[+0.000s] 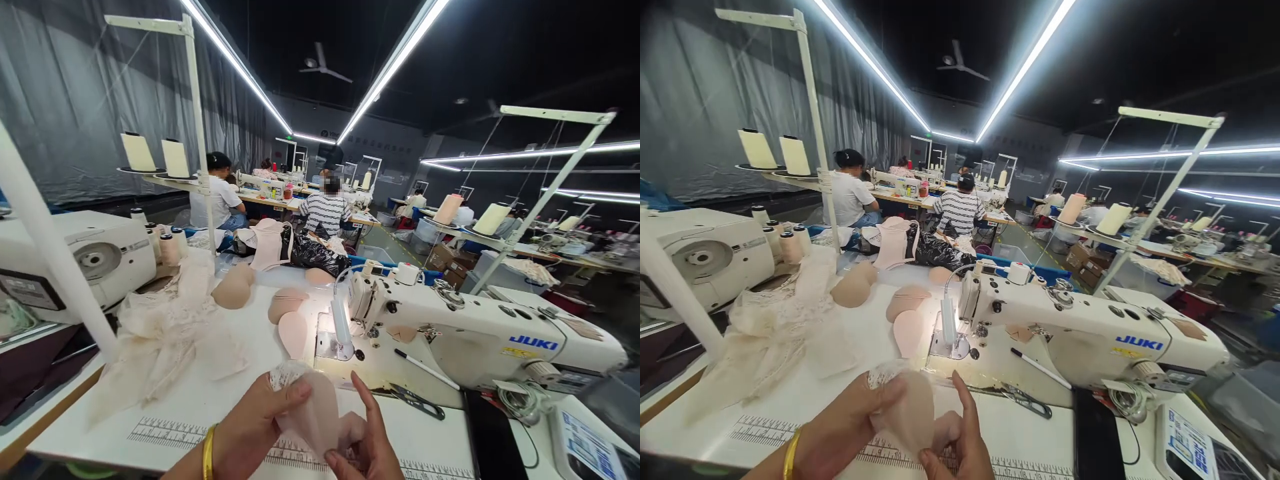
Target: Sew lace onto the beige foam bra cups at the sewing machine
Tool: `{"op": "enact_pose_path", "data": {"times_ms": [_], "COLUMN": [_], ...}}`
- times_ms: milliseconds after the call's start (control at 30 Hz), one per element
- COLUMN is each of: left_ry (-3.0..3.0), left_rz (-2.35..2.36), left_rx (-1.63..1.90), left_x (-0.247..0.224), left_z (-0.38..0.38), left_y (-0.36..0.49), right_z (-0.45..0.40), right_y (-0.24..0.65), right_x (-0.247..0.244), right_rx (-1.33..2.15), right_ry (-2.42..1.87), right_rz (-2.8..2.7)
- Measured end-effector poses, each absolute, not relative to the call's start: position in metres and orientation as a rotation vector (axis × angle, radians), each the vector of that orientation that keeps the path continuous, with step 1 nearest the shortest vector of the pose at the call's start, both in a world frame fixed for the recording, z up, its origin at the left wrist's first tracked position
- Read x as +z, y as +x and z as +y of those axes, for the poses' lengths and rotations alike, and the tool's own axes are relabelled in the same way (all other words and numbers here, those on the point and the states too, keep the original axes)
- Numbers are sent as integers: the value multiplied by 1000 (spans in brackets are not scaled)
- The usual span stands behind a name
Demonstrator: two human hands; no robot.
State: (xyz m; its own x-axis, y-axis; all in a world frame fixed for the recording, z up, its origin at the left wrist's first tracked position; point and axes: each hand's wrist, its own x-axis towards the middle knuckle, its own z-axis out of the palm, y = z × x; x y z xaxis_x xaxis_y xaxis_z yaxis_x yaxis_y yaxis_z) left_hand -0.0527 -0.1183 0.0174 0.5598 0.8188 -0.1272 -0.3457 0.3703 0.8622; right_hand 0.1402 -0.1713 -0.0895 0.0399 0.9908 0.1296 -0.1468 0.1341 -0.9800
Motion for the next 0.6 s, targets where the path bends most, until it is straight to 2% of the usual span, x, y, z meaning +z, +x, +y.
{"op": "enact_pose_path", "data": {"times_ms": [100, 233, 333, 433, 600], "left_ry": [1528, 2510, 2706, 2655, 2650], "left_rz": [407, 174, 156, 193, 203], "left_rx": [534, 341, 200, 125, 204], "left_x": [27, 16, -3, -15, -19], "left_z": [-97, -52, -16, 4, 7], "left_y": [-54, -38, -23, -17, -18], "right_z": [-144, -91, -63, -58, -67], "right_y": [181, 210, 212, 214, 223], "right_x": [-74, -51, -48, -53, -55], "right_rx": [687, 71, -276, -247, -124], "right_ry": [-1163, -1041, -975, -1026, -1106], "right_rz": [-1661, -2179, -2362, -2321, -2334]}}
